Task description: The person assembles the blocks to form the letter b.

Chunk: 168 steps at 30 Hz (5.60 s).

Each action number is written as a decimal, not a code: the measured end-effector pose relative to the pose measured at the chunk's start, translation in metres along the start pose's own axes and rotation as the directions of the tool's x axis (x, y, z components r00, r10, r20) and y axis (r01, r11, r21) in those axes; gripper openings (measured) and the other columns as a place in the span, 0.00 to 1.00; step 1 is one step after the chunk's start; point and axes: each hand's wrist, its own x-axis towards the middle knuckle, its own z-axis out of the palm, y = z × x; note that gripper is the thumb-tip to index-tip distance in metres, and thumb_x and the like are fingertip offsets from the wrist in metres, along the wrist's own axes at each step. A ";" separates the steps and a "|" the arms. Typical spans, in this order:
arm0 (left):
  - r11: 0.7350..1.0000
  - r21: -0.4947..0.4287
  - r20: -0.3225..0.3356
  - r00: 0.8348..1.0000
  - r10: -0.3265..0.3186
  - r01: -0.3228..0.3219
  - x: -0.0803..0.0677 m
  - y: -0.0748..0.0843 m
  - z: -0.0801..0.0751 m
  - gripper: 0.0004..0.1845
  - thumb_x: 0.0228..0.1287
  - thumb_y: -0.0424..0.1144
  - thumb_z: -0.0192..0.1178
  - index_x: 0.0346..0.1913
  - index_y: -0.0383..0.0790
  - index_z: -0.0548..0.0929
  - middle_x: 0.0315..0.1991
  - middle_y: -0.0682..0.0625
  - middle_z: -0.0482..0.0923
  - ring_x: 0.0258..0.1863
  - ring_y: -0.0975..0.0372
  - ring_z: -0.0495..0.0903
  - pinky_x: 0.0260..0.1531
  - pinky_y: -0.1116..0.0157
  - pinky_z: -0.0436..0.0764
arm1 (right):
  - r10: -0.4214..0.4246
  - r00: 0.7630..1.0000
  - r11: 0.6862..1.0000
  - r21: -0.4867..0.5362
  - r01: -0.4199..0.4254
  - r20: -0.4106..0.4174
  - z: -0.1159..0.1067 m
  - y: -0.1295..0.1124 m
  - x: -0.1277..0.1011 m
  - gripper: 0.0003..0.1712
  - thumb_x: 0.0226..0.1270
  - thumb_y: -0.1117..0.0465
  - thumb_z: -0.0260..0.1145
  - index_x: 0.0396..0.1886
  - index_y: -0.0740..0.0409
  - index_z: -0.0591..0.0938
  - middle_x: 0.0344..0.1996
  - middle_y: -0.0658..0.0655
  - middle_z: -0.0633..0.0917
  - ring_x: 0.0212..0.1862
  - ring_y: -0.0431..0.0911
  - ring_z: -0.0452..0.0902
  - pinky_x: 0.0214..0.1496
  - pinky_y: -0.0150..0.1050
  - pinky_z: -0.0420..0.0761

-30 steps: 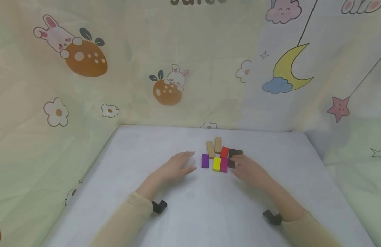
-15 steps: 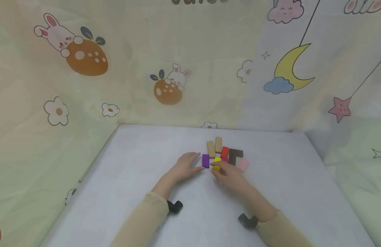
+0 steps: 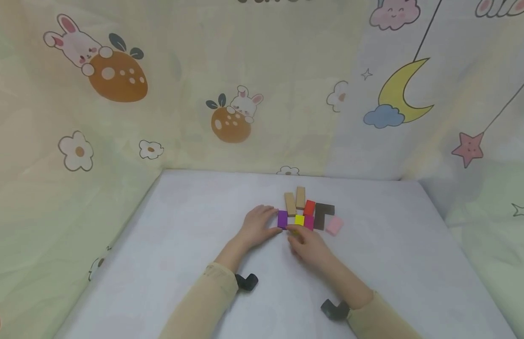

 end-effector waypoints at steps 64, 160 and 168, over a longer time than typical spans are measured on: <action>0.968 -0.166 0.056 0.978 0.200 -0.188 -0.069 -0.005 -0.009 0.35 0.50 0.63 0.71 0.58 0.54 0.72 0.69 0.58 0.70 0.77 0.53 0.56 0.79 0.51 0.51 | -0.292 0.942 0.883 -0.331 0.332 0.166 0.005 0.000 -0.006 0.36 0.60 0.47 0.73 0.68 0.41 0.74 0.59 0.44 0.79 0.39 0.36 0.71 0.41 0.29 0.78; 0.969 -0.132 0.042 0.975 0.217 -0.210 -0.071 -0.006 -0.011 0.38 0.51 0.67 0.68 0.61 0.51 0.73 0.66 0.54 0.71 0.75 0.54 0.59 0.78 0.54 0.54 | -0.158 0.987 0.978 -0.136 0.157 0.005 0.005 -0.004 0.044 0.29 0.61 0.56 0.73 0.62 0.38 0.78 0.62 0.45 0.78 0.33 0.43 0.74 0.35 0.34 0.80; 0.972 -0.136 0.052 0.979 0.198 -0.189 -0.071 -0.005 -0.012 0.39 0.50 0.67 0.69 0.62 0.50 0.73 0.67 0.54 0.70 0.75 0.55 0.59 0.78 0.54 0.56 | -0.172 0.985 0.974 -0.144 0.173 0.018 0.004 -0.004 0.045 0.27 0.63 0.54 0.72 0.62 0.38 0.78 0.64 0.46 0.77 0.47 0.45 0.76 0.53 0.43 0.83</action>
